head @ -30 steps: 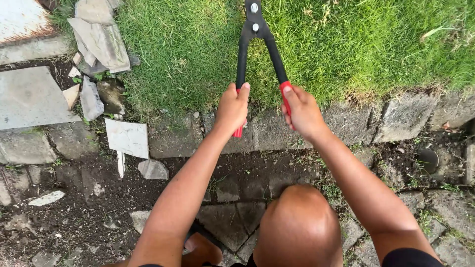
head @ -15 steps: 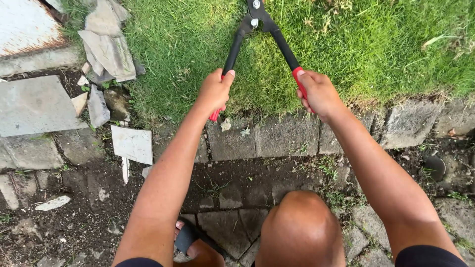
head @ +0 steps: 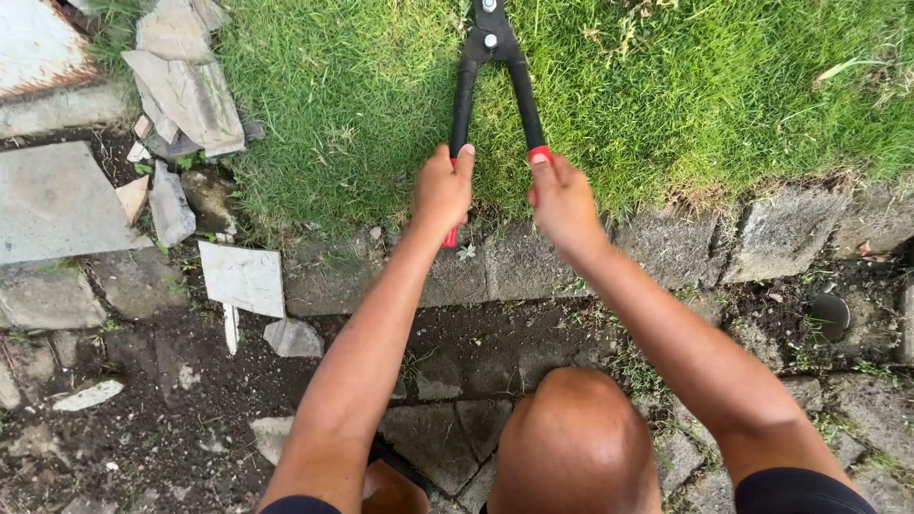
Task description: Using garden shears to trim the edge of a lawn along a stone path.
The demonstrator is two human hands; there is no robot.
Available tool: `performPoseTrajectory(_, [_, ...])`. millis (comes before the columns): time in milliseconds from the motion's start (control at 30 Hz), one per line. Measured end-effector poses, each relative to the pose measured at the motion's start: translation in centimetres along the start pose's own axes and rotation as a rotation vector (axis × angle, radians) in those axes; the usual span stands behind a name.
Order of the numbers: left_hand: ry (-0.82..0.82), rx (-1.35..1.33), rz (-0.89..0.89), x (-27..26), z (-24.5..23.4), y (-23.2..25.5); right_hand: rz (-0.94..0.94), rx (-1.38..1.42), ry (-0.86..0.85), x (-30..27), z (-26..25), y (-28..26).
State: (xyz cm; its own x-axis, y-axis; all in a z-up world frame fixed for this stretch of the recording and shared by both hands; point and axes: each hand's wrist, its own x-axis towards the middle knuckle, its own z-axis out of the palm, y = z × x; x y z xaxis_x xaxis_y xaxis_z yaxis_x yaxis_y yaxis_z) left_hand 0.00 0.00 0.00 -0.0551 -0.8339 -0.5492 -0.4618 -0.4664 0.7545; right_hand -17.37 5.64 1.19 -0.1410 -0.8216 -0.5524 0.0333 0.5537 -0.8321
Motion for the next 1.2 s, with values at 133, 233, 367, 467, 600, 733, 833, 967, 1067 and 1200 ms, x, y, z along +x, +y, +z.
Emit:
performPoseTrajectory(133, [-0.020, 0.003, 0.087, 0.7, 0.5, -1.1, -0.038, 0.002, 0.019, -0.5, 0.3, 0.5])
performPoseTrajectory(233, [-0.048, -0.025, 0.094, -0.9, -0.8, -0.5, 0.043, -0.088, -0.081, -2.5, -0.5, -0.6])
performPoseTrajectory(367, [-0.135, -0.058, 0.031, -2.7, -2.8, -2.0, 0.095, -0.185, -0.103, -4.3, -4.4, -2.0])
performPoseTrajectory(467, [-0.250, 0.016, -0.001, -4.3, -3.3, -1.7, 0.160, -0.152, -0.133, -5.7, -6.6, -1.1])
performPoseTrajectory(600, [-0.308, -0.018, -0.004, -4.9, -1.7, -0.1, 0.188, -0.099, -0.058, -7.0, -8.1, -1.7])
performPoseTrajectory(733, [-0.290, 0.080, -0.033, -4.0, -0.3, -0.5, 0.170, -0.105, -0.060, -4.9, -8.6, -1.5])
performPoseTrajectory(833, [-0.198, 0.050, 0.031, -2.3, 0.7, -0.3, 0.155, -0.076, -0.072, -3.4, -8.2, 0.2])
performPoseTrajectory(967, [-0.200, -0.069, -0.056, -3.2, 4.1, -0.6, 0.165, 0.071, -0.050, -3.9, -4.5, 0.7])
performPoseTrajectory(1067, [-0.096, -0.040, -0.069, -3.3, 4.6, -0.2, 0.145, 0.095, -0.032, -3.4, -4.7, 0.9])
performPoseTrajectory(1200, [-0.226, -0.086, -0.031, -5.3, 3.5, 0.7, 0.104, 0.018, -0.053, -5.6, -7.3, 1.4])
